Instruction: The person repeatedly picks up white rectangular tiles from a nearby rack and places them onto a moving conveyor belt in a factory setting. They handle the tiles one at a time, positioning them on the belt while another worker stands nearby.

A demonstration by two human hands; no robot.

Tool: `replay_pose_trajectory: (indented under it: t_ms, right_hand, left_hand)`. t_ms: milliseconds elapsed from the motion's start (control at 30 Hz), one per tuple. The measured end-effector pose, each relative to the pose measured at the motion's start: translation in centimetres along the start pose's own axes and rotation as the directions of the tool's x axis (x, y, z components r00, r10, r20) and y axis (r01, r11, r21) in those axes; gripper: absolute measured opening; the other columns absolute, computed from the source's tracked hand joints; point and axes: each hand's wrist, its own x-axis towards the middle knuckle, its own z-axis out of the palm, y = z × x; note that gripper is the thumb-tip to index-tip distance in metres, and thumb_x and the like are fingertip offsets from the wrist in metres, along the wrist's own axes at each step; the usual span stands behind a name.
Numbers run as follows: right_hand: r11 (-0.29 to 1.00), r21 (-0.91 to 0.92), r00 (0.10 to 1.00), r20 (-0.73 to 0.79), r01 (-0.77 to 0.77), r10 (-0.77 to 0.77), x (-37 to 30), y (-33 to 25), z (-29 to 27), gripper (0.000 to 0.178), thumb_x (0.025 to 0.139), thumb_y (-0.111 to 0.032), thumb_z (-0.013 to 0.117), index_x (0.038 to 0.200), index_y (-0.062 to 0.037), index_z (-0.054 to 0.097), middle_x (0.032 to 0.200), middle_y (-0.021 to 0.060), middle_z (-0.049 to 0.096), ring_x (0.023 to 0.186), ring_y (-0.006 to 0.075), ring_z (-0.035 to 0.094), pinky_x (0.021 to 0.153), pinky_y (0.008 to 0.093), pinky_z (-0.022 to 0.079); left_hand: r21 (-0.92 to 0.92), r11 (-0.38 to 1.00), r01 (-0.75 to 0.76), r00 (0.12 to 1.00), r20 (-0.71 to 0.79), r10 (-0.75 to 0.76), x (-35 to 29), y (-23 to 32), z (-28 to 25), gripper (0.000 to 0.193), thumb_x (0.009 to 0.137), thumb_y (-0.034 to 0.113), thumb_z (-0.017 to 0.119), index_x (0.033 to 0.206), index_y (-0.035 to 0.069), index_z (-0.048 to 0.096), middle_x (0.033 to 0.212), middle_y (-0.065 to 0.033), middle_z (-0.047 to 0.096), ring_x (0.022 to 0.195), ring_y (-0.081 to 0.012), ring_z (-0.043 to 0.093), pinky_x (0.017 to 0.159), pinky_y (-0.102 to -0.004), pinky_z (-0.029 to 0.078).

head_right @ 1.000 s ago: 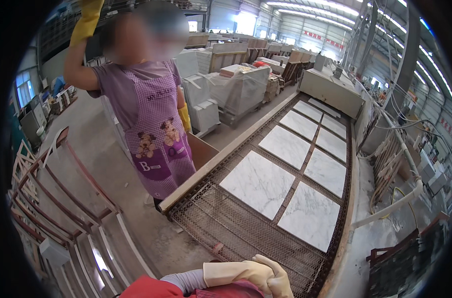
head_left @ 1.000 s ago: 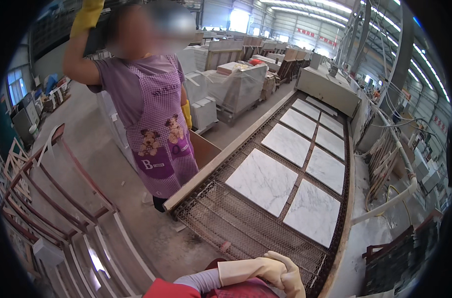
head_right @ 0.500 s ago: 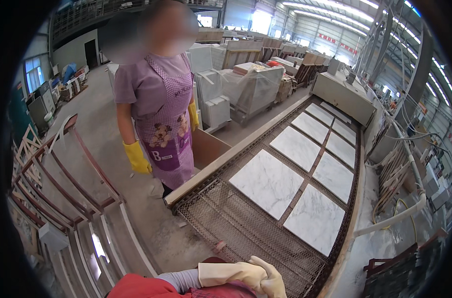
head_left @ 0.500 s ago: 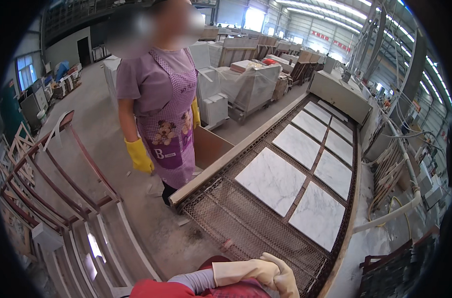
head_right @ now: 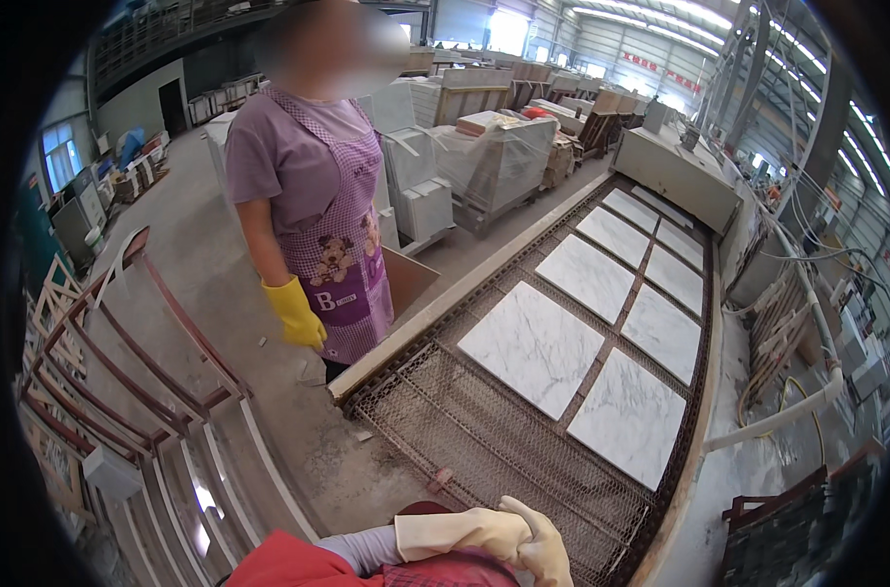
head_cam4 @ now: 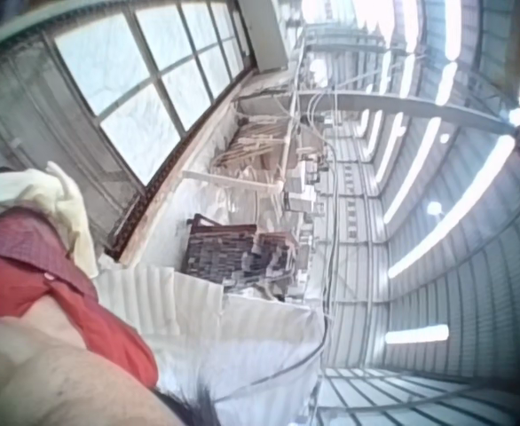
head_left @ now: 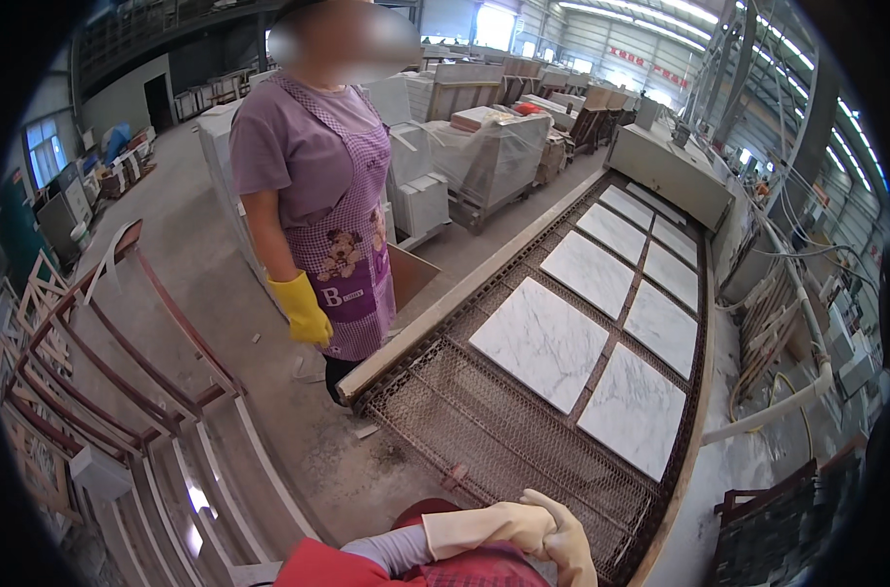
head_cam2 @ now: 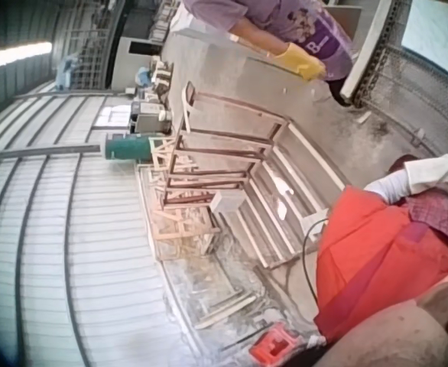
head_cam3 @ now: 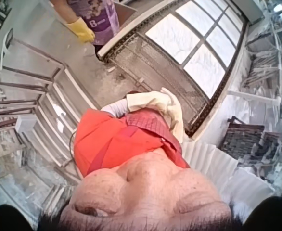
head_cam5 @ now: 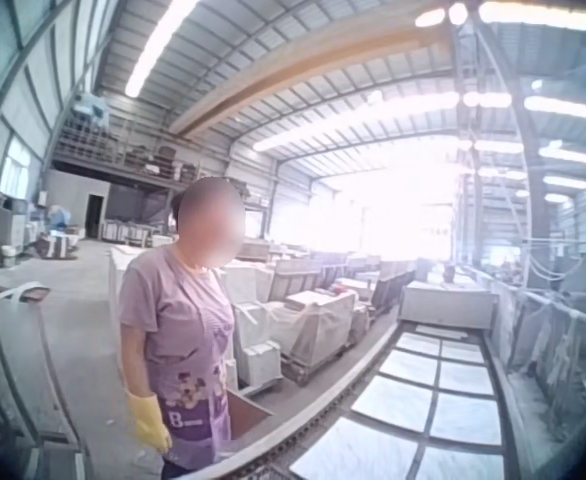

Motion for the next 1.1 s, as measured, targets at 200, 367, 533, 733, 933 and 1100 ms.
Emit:
replay_pose_trajectory:
  t_ms: [200,367,533,733,933,1100]
  right_hand:
    - [0.998,0.060,0.999,0.011,-0.037,0.036,-0.3,0.3,0.0,0.083,0.055,0.027,0.044,0.135,0.0038,0.052,0.131,0.0182,0.058,0.117,0.0248,0.059,0.096,0.0300,0.047]
    - [0.996,-0.083,1.000,0.012,-0.010,0.011,-0.3,-0.3,0.7,0.084,0.055,0.024,0.043,0.136,0.0051,0.050,0.132,0.0185,0.057,0.118,0.0241,0.058,0.097,0.0290,0.045]
    - [0.995,-0.096,0.999,0.050,0.017,-0.012,0.0,1.4,0.6,0.082,0.055,0.022,0.045,0.135,0.0054,0.051,0.131,0.0184,0.058,0.118,0.0237,0.058,0.099,0.0296,0.045]
    - [0.992,-0.125,1.000,0.022,-0.008,0.011,0.1,1.6,1.3,0.081,0.056,0.023,0.046,0.135,0.0041,0.052,0.129,0.0174,0.058,0.116,0.0243,0.059,0.098,0.0304,0.047]
    - [0.983,-0.166,0.997,-0.015,-0.074,0.073,-0.6,-2.2,3.2,0.082,0.056,0.023,0.046,0.135,0.0031,0.052,0.129,0.0178,0.059,0.114,0.0244,0.060,0.095,0.0295,0.047]
    - [0.987,-0.159,1.000,0.010,-0.004,0.005,-0.7,1.6,1.5,0.079,0.057,0.017,0.051,0.134,-0.0025,0.055,0.128,0.0166,0.060,0.114,0.0255,0.059,0.098,0.0313,0.045]
  left_hand:
    - [0.009,0.999,-0.039,0.999,-0.006,0.039,1.4,-1.2,0.6,0.027,0.078,0.015,0.068,0.102,0.003,0.069,0.091,-0.0129,0.070,0.086,-0.0294,0.067,0.074,-0.0390,0.051]
    - [0.054,0.992,-0.113,0.992,-0.045,0.116,2.6,-3.0,1.5,0.027,0.075,0.010,0.066,0.101,0.003,0.069,0.089,-0.0136,0.070,0.086,-0.0308,0.066,0.074,-0.0394,0.051]
    - [0.031,0.997,-0.065,0.996,-0.060,0.067,1.3,-2.8,1.5,0.028,0.075,0.010,0.068,0.101,0.002,0.069,0.090,-0.0149,0.070,0.087,-0.0317,0.067,0.074,-0.0398,0.052]
    - [-0.001,0.997,-0.074,0.995,-0.071,0.074,-0.9,-1.7,0.6,0.027,0.075,0.011,0.069,0.100,0.002,0.069,0.090,-0.0154,0.071,0.086,-0.0314,0.068,0.074,-0.0399,0.052]
    - [0.049,0.998,-0.037,0.998,-0.048,0.040,0.1,-3.2,1.3,0.024,0.075,0.012,0.068,0.097,0.002,0.070,0.088,-0.0151,0.071,0.086,-0.0309,0.068,0.073,-0.0396,0.052]
    - [0.135,0.988,-0.074,0.996,-0.040,0.080,0.9,-3.1,1.8,0.028,0.077,0.023,0.070,0.099,0.004,0.071,0.091,-0.0159,0.071,0.086,-0.0318,0.068,0.076,-0.0396,0.053]
